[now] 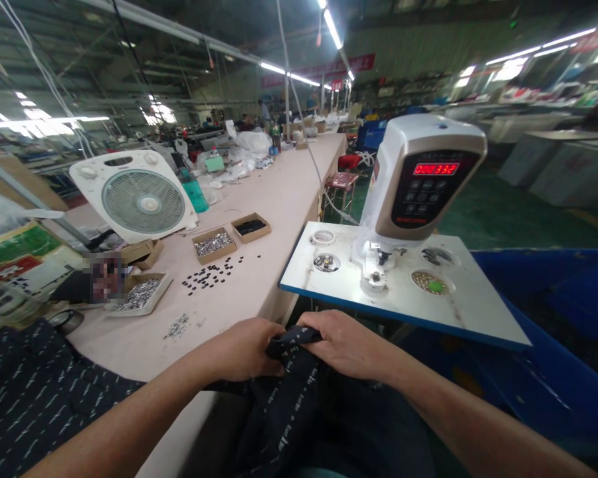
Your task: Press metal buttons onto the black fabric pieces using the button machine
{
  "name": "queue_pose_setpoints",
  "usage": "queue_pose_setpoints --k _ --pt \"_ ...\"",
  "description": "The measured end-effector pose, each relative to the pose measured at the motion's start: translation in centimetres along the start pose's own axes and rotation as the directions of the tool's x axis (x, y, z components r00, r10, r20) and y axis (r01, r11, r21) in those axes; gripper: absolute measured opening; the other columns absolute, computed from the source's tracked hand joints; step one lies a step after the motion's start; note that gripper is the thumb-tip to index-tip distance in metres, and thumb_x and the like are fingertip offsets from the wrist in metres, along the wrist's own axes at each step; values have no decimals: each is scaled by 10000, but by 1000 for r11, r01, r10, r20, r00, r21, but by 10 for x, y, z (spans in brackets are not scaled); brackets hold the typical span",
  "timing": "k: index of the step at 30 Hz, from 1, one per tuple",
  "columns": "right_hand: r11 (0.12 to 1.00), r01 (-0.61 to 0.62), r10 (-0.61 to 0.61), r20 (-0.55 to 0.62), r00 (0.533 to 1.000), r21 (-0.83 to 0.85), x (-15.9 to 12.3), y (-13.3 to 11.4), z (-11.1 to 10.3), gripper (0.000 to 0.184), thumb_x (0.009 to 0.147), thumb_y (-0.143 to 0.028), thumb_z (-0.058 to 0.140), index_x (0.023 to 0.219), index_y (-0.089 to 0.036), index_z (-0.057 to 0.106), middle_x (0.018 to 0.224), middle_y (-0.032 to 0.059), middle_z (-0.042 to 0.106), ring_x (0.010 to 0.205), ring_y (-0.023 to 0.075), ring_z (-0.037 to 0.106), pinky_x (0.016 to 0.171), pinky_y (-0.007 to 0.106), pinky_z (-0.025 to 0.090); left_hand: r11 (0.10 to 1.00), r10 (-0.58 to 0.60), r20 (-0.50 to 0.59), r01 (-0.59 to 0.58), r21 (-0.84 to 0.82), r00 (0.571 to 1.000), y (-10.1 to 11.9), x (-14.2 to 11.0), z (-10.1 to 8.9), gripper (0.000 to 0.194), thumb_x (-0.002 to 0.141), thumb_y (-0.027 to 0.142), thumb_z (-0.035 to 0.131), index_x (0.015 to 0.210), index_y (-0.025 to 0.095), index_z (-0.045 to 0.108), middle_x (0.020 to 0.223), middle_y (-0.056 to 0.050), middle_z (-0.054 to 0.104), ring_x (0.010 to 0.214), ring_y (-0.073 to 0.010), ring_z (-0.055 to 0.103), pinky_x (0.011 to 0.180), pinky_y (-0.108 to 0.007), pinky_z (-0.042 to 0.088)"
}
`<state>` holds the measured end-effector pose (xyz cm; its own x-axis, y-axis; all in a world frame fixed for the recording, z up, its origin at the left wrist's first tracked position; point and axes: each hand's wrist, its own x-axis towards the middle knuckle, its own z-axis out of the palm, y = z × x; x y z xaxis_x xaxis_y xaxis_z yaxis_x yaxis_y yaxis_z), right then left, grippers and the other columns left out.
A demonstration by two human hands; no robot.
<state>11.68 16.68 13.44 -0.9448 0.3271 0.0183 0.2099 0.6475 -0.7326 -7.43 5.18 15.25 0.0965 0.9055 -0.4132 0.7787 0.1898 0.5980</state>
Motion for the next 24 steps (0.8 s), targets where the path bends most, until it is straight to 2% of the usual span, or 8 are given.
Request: queue_pose_setpoints --k 3,6,10,15,20,24 --pt "999 -22 22 -8 1000 44 -2 1 4 98 883 -123 589 874 -182 667 839 10 690 785 161 613 681 247 383 995 58 41 -55 -85 997 -5 0 4 99 766 233 639 853 197 668 734 31 628 700 -165 567 590 -241 359" --pt "998 -45 44 6 999 51 -4 2 6 49 869 -234 675 870 -185 669 823 -1 680 755 157 603 651 247 369 977 79 59 -66 -201 995 -10 1 7 144 778 225 626 911 191 670 763 34 614 717 -155 549 605 -235 364" --pt "995 -73 70 44 997 67 -5 9 6 97 824 -228 709 763 -178 653 729 -25 631 684 138 566 604 240 339 930 123 87 -84 -358 989 -14 1 8 127 780 210 631 900 172 637 742 47 538 687 -126 483 590 -224 344" --pt "933 -148 119 106 987 328 -6 15 7 137 843 -274 680 765 -167 645 718 -27 594 701 136 554 602 223 367 879 145 139 -63 -472 980 -14 -1 5 135 757 193 672 876 157 620 730 56 497 682 -107 443 603 -217 334" --pt "848 -231 201 115 973 477 -2 13 11 173 810 -295 687 725 -166 611 659 -38 548 627 117 489 573 222 355 822 123 165 -8 -569 979 -14 -2 6 172 765 210 667 917 135 641 755 31 560 691 -113 478 626 -222 372" --pt "874 -195 194 49 980 445 -1 11 11 170 826 -293 671 730 -161 623 671 -30 559 645 124 501 590 227 362 731 77 149 46 -681 986 -11 -3 8 192 769 291 685 860 141 607 803 -3 634 707 -133 549 655 -238 447"
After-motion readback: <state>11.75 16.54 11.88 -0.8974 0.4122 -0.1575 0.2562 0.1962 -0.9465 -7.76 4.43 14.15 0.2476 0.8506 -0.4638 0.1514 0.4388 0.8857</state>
